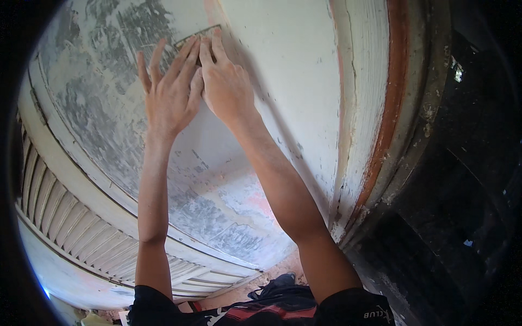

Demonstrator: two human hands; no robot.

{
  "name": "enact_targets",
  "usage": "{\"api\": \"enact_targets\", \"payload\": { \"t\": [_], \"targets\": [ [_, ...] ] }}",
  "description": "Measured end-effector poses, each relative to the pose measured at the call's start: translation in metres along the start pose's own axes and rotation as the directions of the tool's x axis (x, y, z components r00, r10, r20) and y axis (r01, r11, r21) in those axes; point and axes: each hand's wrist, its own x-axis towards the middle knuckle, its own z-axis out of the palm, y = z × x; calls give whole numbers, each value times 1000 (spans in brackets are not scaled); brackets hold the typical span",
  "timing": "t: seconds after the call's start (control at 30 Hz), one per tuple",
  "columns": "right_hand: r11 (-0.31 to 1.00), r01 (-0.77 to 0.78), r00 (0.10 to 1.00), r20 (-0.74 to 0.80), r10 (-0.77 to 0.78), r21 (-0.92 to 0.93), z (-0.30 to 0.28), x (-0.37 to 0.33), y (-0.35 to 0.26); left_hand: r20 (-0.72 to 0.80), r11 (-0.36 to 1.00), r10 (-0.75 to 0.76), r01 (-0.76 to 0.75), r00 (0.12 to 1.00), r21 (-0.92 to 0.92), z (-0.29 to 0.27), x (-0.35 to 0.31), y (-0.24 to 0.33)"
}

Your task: The person scrapes old paint or plaster from a wall corner using a metal putty knife.

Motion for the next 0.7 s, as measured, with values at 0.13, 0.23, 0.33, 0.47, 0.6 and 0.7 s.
{"api": "enact_targets", "payload": {
  "t": [0.13, 0.23, 0.33, 0.47, 0.6, 0.7],
  "targets": [
    [1000, -18, 999, 51, 18, 8, -2, 2, -4, -65, 999, 15, -17, 998, -33, 2, -4, -2],
    [1000, -14, 1000, 23, 14, 23, 0, 7, -3, -61, 1000, 19, -20, 998, -17, 1, 0, -3],
    [1000, 7, 999, -49, -6, 16, 8, 18, 0, -71, 1000, 26, -25, 997, 10, 5, 6, -5],
    [1000, 26, 999, -36, -27, -7, 7, 43, 3, -81, 1000, -3, 5, 997, 20, 5, 21, -14],
    [999, 37, 999, -38, -38, -25, 6, 67, 6, -123, 1000, -16, 19, 992, 19, 4, 45, -20],
    [999, 14, 1000, -25, -16, -46, -1, 67, 2, -125, 1000, 10, -8, 992, 15, -3, 48, -22]
  ]
}}
